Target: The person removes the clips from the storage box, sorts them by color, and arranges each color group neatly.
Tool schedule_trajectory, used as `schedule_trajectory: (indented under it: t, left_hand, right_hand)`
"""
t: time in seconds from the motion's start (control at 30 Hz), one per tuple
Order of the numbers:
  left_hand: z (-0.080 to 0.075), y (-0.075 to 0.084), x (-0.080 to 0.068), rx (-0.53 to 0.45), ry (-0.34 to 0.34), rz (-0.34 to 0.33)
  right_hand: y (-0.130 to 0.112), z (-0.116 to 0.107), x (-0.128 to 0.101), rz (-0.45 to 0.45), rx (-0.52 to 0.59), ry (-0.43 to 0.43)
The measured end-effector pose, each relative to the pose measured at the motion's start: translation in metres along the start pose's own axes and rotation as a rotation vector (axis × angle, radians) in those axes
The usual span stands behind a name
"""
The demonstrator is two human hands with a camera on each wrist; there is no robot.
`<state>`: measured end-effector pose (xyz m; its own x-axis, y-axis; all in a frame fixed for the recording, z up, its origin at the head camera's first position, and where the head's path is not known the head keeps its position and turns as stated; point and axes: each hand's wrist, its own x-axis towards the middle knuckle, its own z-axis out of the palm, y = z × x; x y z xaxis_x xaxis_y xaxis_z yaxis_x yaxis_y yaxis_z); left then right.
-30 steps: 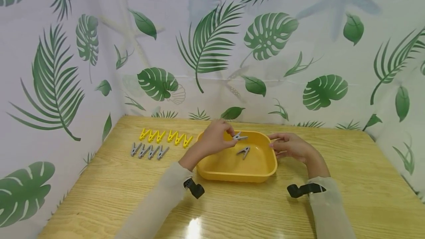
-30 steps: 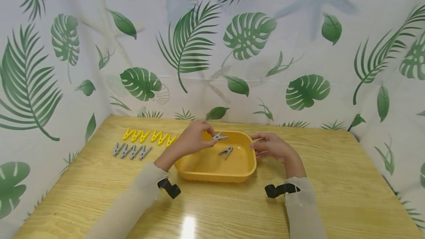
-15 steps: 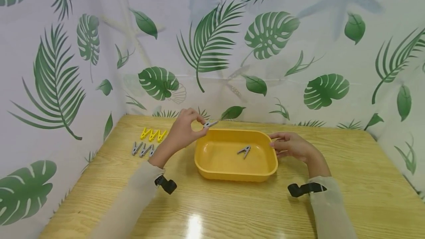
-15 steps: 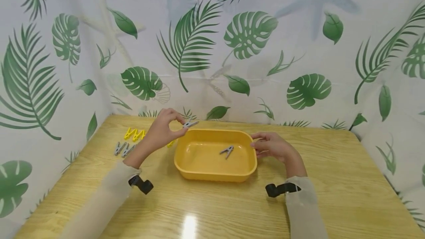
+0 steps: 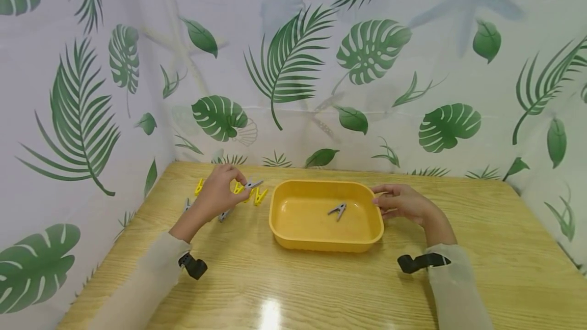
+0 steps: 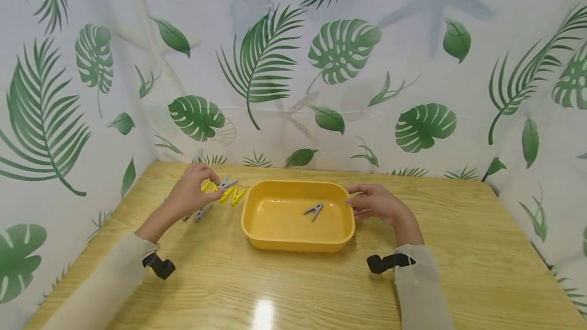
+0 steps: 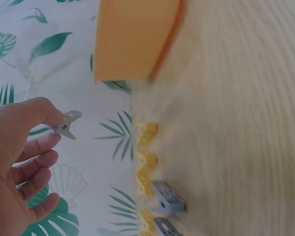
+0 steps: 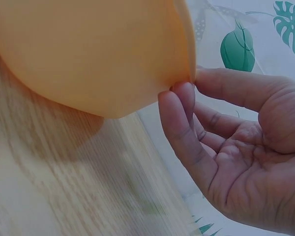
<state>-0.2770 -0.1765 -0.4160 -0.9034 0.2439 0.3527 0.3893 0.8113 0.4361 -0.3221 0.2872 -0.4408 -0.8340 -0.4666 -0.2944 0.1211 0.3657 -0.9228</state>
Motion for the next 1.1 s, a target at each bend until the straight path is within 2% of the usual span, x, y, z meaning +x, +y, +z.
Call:
schedule_trajectory:
  t: [0.23,0.4,0.87,1.1]
  left_hand:
    - [0.002,-0.017,-0.012,0.041,-0.03,-0.033]
    - [0.004,-0.024,-0.016,0.059,-0.041,-0.028]
    - [0.016,-0.034,-0.024,0.151,-0.16,-0.057]
    - [0.019,-0.035,-0.025,0.189,-0.173,-0.048]
  right_hand:
    - [0.001,0.001,0.0,0.0,-0.007,-0.001]
    - [0.002,0.0,0.001,0.001,-0.011,0.003]
    - [0.001,-0.001,0.002,0.007,-0.016,0.011]
    - [0.001,-0.001,0.001,0.009,-0.022,0.014]
